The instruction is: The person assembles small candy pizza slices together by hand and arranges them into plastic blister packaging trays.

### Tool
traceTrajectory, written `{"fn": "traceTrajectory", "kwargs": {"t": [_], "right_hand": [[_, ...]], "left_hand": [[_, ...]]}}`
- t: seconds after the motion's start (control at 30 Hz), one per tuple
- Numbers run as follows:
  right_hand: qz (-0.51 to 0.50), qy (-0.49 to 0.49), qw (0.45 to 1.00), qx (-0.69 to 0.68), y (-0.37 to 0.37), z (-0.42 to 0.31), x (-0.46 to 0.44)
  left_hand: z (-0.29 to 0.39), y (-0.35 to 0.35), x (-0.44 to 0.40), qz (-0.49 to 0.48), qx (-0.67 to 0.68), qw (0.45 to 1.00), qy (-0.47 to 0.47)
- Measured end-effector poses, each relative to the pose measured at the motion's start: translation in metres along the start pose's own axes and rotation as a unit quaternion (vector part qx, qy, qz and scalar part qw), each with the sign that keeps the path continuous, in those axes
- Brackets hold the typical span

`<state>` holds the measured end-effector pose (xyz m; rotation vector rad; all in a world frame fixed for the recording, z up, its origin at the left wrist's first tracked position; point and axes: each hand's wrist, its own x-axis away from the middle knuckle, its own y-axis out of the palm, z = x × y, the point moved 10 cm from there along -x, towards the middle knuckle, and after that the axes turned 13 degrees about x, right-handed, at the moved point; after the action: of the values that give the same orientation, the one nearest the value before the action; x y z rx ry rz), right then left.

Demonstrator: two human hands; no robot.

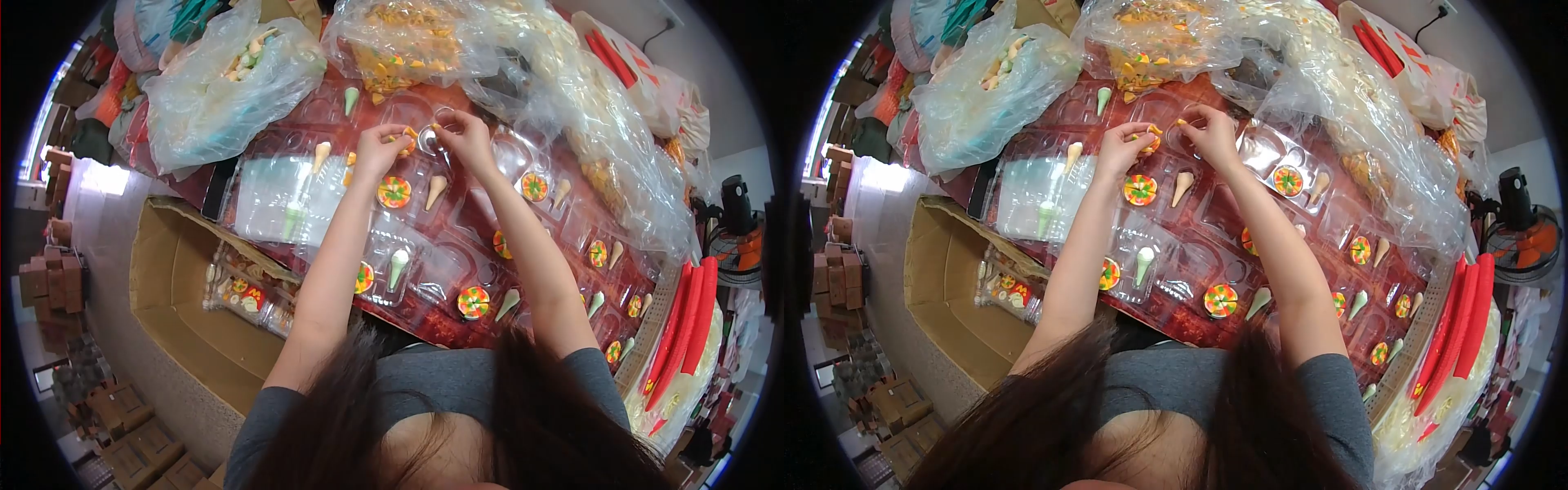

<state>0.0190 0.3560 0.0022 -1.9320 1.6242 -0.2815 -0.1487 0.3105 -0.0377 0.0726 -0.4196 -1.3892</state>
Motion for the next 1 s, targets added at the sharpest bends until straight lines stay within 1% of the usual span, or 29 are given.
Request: {"fn": "traceTrajectory", "kwargs": {"t": [0.07, 0.13, 0.2, 0.4, 0.57, 0.7, 0.73, 0.87, 1.0], "right_hand": [[0.014, -0.014, 1.0, 0.024, 0.002, 0.003, 0.0], [0.04, -0.1, 0.987, 0.117, 0.006, -0.009, 0.002], [0.066, -0.183, 0.958, 0.21, 0.011, -0.025, 0.007], [0.117, -0.183, 0.953, 0.211, 0.005, -0.034, 0.008], [0.069, -0.138, 0.96, 0.233, 0.01, -0.025, 0.005], [0.052, -0.125, 0.931, 0.34, 0.021, -0.023, -0.002], [0.052, -0.124, 0.931, 0.34, 0.02, -0.022, -0.002], [0.043, -0.119, 0.955, 0.268, 0.01, -0.035, -0.002], [0.064, -0.148, 0.946, 0.281, 0.009, -0.025, 0.002]], "left_hand": [[0.0, -0.004, -0.001, 0.009, -0.015, 1.0, 0.004], [-0.001, -0.005, -0.003, 0.006, -0.02, 1.0, 0.002], [-0.003, -0.005, -0.005, 0.002, -0.024, 1.0, -0.001], [-0.007, -0.007, -0.008, 0.004, -0.031, 1.0, -0.005], [-0.008, -0.005, -0.008, 0.001, -0.023, 1.0, -0.008], [-0.004, -0.006, -0.004, 0.012, -0.024, 0.999, -0.024], [-0.004, -0.006, -0.004, 0.012, -0.024, 0.999, -0.024], [-0.007, -0.009, -0.005, 0.009, 0.01, 0.999, -0.032], [-0.004, -0.011, 0.0, 0.024, 0.023, 0.998, -0.045]]}}
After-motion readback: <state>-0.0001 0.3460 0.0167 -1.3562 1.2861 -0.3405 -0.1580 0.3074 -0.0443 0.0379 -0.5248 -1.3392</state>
